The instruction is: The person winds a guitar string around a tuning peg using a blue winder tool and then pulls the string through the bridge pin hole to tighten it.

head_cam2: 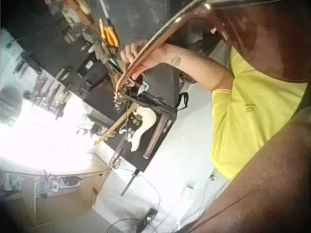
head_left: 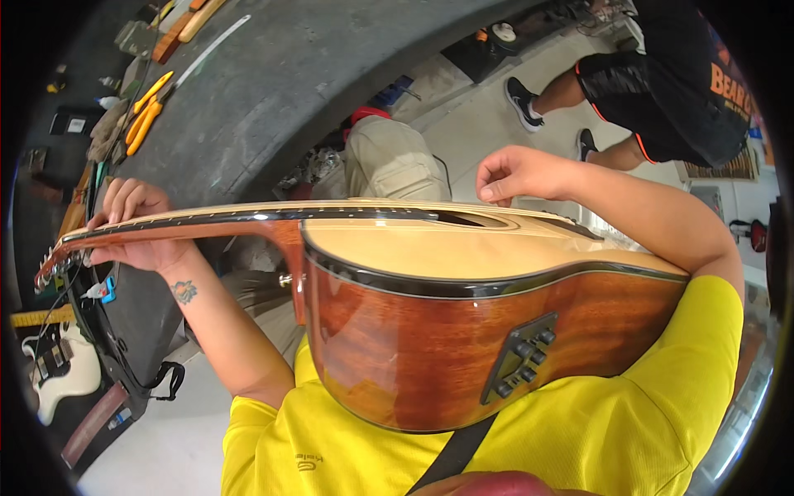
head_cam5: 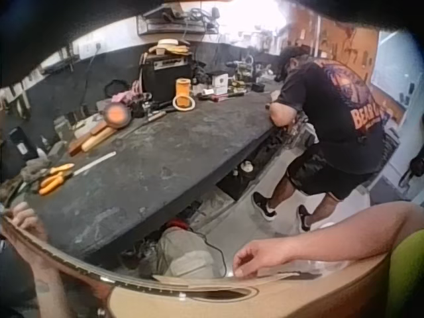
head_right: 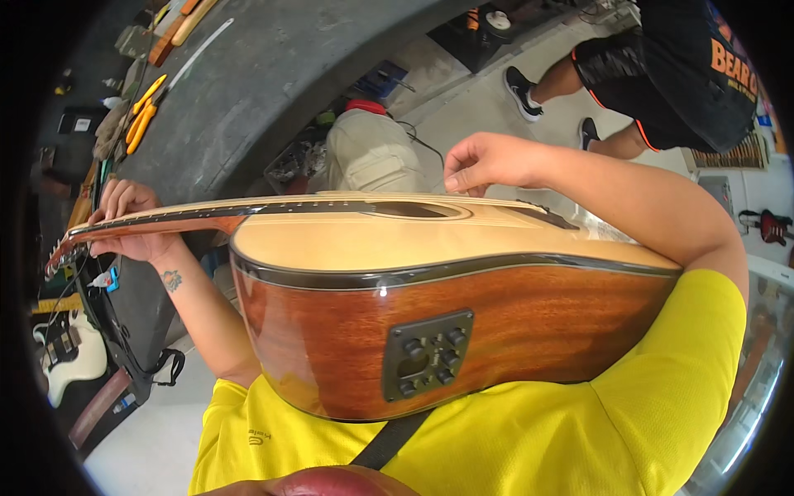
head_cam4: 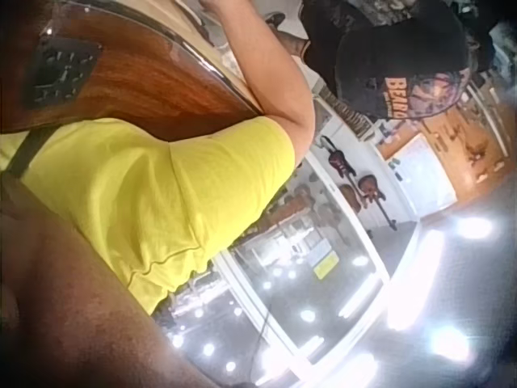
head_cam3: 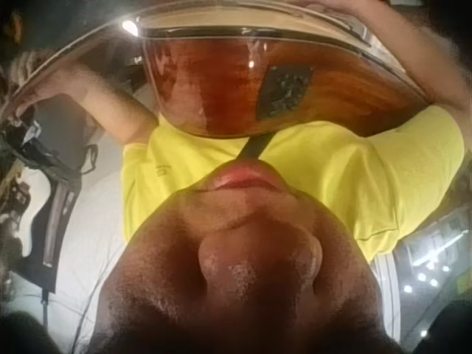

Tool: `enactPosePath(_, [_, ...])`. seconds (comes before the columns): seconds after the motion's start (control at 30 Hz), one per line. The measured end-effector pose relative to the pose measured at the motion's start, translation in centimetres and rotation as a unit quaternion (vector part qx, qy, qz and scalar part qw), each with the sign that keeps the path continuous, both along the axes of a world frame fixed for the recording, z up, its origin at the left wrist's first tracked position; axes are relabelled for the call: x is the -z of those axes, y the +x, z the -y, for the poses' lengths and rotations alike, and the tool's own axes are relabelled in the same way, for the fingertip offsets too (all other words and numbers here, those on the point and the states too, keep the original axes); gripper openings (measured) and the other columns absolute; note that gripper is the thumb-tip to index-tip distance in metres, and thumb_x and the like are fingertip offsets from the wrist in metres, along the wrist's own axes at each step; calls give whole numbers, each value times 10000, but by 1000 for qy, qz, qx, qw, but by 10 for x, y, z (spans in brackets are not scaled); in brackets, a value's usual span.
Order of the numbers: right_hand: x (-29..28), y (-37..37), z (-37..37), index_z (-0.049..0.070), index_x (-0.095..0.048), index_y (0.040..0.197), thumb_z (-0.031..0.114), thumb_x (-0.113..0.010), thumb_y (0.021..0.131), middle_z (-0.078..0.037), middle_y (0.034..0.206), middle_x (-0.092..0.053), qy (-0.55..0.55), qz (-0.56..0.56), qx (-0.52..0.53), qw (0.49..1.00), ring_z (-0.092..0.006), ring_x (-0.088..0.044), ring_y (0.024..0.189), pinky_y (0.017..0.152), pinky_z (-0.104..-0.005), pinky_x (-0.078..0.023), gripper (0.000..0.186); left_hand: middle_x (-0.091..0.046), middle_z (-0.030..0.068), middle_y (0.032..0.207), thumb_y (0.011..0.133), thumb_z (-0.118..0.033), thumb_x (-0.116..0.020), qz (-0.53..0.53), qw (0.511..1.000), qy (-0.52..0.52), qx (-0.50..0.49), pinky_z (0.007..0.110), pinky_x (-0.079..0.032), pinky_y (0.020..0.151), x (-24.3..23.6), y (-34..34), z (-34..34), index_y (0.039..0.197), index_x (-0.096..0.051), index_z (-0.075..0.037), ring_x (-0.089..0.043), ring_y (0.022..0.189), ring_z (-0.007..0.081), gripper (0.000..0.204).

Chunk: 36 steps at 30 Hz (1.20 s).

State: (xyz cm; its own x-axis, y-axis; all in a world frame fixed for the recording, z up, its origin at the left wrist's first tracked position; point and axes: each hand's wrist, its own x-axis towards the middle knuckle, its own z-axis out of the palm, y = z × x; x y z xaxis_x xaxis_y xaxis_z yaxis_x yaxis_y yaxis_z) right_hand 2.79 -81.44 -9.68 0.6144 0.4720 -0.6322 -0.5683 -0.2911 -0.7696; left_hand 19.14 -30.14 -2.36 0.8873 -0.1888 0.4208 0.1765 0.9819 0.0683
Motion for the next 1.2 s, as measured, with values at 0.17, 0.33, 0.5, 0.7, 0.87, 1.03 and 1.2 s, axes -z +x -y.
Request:
enactPosePath(0.17, [-10, -3, -7, 2, -709, 1187, 401, -898, 887, -30, 1057, -734, 145, -1, -22, 989, -136, -684, 993, 917, -295, -552, 535, -504, -37, 928, 605, -133, -1032, -23, 999, 8, 48, 254, -486, 791, 1, -28, 50, 1006, -829, -131, -558, 907, 130, 449])
enactPosePath(0.33, [10, -7, 4, 12, -702, 1206, 334, -858, 942, -25, 1070, -729, 59, 11, -19, 998, -129, -661, 1019, 966, -302, -528, 445, -468, -34, 939, 721, -148, -990, 14, 996, -25, 81, 261, -472, 834, 6, -24, 56, 1059, -833, -130, -541, 929, 153, 373])
enactPosePath(0.5, [5, 1, 13, 11, -691, 1229, 441, -834, 961, -24, 1101, -712, 68, 39, -3, 997, -148, -653, 1031, 978, -322, -515, 526, -451, -25, 959, 792, -290, -969, 37, 995, -25, 87, 270, -453, 847, 5, -26, 68, 1127, -825, -125, -508, 950, 150, 400])
enactPosePath(0.7, [7, -4, 8, -2, -645, 1331, 514, -865, 902, -49, 1196, -698, 129, 34, -50, 990, -153, -637, 1100, 1000, -324, -512, 707, -444, -28, 966, 823, -388, -941, 21, 996, 17, 88, 274, -446, 858, 10, -29, 83, 1131, -820, -128, -498, 963, 140, 421])
enactPosePath(0.87, [24, -6, 24, 1, -660, 1313, 376, -825, 982, -45, 1151, -695, -56, 83, -59, 993, -130, -622, 1063, 968, -314, -508, 526, -457, -31, 986, 805, -435, -938, 34, 997, 17, 71, 279, -456, 867, 16, -32, 79, 1137, -825, -140, -501, 981, 144, 459])
enactPosePath(1.03, [-5, 2, 4, -3, -645, 1348, 547, -838, 925, -58, 1209, -702, 146, 85, -46, 985, -162, -644, 1118, 1023, -341, -509, 720, -448, -20, 988, 786, -586, -896, 7, 994, 56, 89, 289, -449, 883, 19, -44, 102, 1133, -829, -163, -483, 966, 152, 551])
enactPosePath(1.2, [9, -2, 7, -9, -622, 1385, 570, -836, 916, -72, 1282, -696, 126, 47, -43, 990, -174, -641, 1182, 1049, -352, -502, 775, -451, -19, 983, 823, -591, -877, 38, 995, 57, 76, 287, -446, 881, 36, -34, 99, 1167, -825, -165, -488, 972, 152, 550])
